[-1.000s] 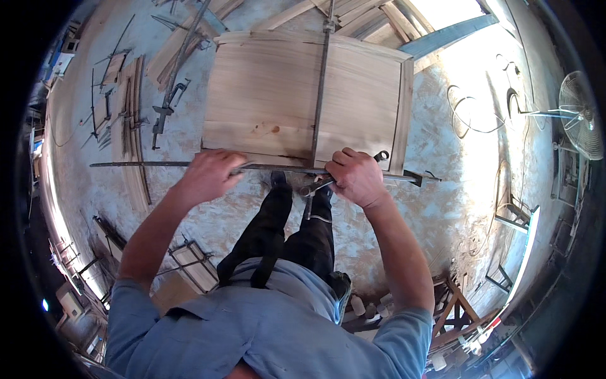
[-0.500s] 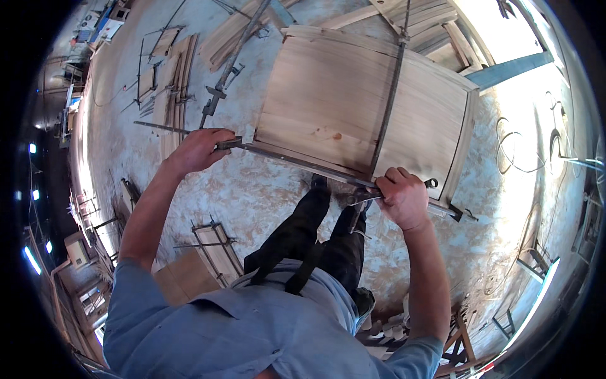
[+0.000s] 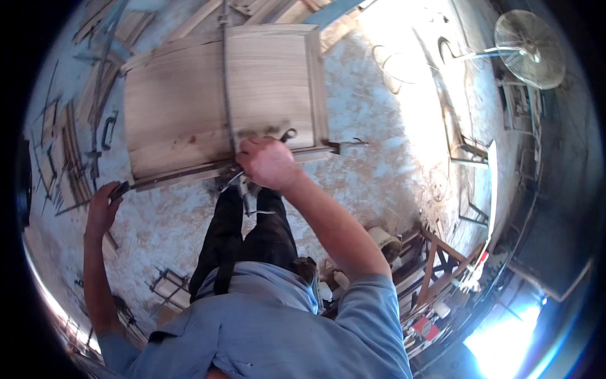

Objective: The person assembles a wooden cabinet by securing its panels with metal clamps. They position the clamps on the edges, tighten them with a wrench, and adjust the alignment of the pieces. The person then removes the clamps and inspects the assembled unit.

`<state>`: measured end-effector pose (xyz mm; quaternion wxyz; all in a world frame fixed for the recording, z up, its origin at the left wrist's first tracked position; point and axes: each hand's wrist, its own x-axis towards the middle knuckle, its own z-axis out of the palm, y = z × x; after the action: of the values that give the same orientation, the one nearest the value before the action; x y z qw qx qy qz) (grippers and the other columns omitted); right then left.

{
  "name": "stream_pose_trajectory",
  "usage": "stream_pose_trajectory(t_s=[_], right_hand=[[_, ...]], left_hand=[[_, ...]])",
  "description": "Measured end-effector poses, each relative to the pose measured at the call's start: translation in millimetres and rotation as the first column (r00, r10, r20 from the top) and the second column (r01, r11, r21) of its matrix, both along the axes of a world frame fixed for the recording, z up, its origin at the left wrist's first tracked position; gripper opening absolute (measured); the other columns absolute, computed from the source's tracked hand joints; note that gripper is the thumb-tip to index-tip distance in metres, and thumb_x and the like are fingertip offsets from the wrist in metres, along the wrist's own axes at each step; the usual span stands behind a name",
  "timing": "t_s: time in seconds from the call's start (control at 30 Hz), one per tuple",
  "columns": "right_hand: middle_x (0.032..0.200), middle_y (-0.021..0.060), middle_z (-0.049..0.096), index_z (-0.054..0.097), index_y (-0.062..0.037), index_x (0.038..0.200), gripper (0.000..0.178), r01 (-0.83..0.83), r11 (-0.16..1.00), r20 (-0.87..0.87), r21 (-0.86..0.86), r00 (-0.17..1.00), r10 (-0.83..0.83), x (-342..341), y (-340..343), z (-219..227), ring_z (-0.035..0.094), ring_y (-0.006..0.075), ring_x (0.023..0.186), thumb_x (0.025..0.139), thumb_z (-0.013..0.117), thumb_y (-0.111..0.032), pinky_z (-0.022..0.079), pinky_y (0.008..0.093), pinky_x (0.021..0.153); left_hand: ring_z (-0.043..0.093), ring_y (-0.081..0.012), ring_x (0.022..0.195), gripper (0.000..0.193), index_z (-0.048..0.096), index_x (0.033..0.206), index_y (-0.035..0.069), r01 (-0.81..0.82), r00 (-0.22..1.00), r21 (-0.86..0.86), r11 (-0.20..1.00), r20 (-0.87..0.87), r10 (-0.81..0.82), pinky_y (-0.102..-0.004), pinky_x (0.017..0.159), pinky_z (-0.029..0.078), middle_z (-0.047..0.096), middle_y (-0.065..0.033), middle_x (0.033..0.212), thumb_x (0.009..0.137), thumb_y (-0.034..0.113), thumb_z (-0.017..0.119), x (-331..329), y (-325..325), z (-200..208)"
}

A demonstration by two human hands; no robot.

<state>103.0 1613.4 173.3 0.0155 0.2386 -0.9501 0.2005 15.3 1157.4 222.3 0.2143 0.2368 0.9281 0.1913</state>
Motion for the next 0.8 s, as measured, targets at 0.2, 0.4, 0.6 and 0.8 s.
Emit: stream_pose_trajectory(t_s=[0.2, 0.4, 0.6, 0.8], right_hand=[[0.079, 0.0052, 0.058, 0.06, -0.0107, 0.076, 0.008, -0.005, 1.0, 0.002, 0.002, 1.0, 0.005, -2, -4, 5, 0.062, 0.0227, 0.078, 0.072, 0.06, -0.018, 0.052, 0.0361, 0.066], [0.081, 0.0067, 0.056, 0.06, -0.0109, 0.081, 0.019, -0.002, 0.996, 0.123, -0.095, 0.992, 0.013, -5, -12, 8, 0.061, 0.0275, 0.076, 0.063, 0.063, -0.016, 0.052, 0.039, 0.063], [0.078, 0.0044, 0.055, 0.056, -0.0105, 0.073, 0.024, -0.002, 0.992, 0.093, -0.127, 0.996, 0.014, -9, -15, 14, 0.059, 0.0255, 0.076, 0.055, 0.071, -0.01, 0.05, 0.0386, 0.06], [0.077, 0.0043, 0.055, 0.054, -0.0094, 0.071, 0.024, -0.013, 0.988, 0.096, -0.152, 0.995, 0.028, -9, -10, 13, 0.058, 0.0252, 0.075, 0.057, 0.073, -0.011, 0.049, 0.0385, 0.059]], left_hand=[[0.06, -0.0356, 0.102, 0.041, 0.058, 0.116, 0.001, -0.091, 0.994, -0.036, 0.995, 0.063, 0.093, -0.0396, 0.089, 0.047, 0.063, -0.0178, 0.109, 0.076, 0.002, 0.07, 2, -5, -14], [0.061, -0.035, 0.098, 0.041, 0.059, 0.114, 0.005, -0.007, 1.0, -0.015, 1.0, -0.015, 0.007, -0.0414, 0.086, 0.048, 0.064, -0.0159, 0.105, 0.075, 0.006, 0.071, 6, -28, -19], [0.06, -0.0363, 0.089, 0.028, 0.06, 0.103, 0.004, 0.012, 0.999, -0.061, 0.998, 0.044, -0.009, -0.0433, 0.078, 0.047, 0.064, -0.0141, 0.095, 0.077, 0.009, 0.07, -5, 0, 2], [0.061, -0.0355, 0.09, 0.031, 0.059, 0.105, 0.005, 0.015, 1.0, 0.004, 1.0, 0.003, -0.015, -0.0427, 0.077, 0.048, 0.064, -0.0138, 0.096, 0.077, 0.008, 0.07, 0, 8, 6]])
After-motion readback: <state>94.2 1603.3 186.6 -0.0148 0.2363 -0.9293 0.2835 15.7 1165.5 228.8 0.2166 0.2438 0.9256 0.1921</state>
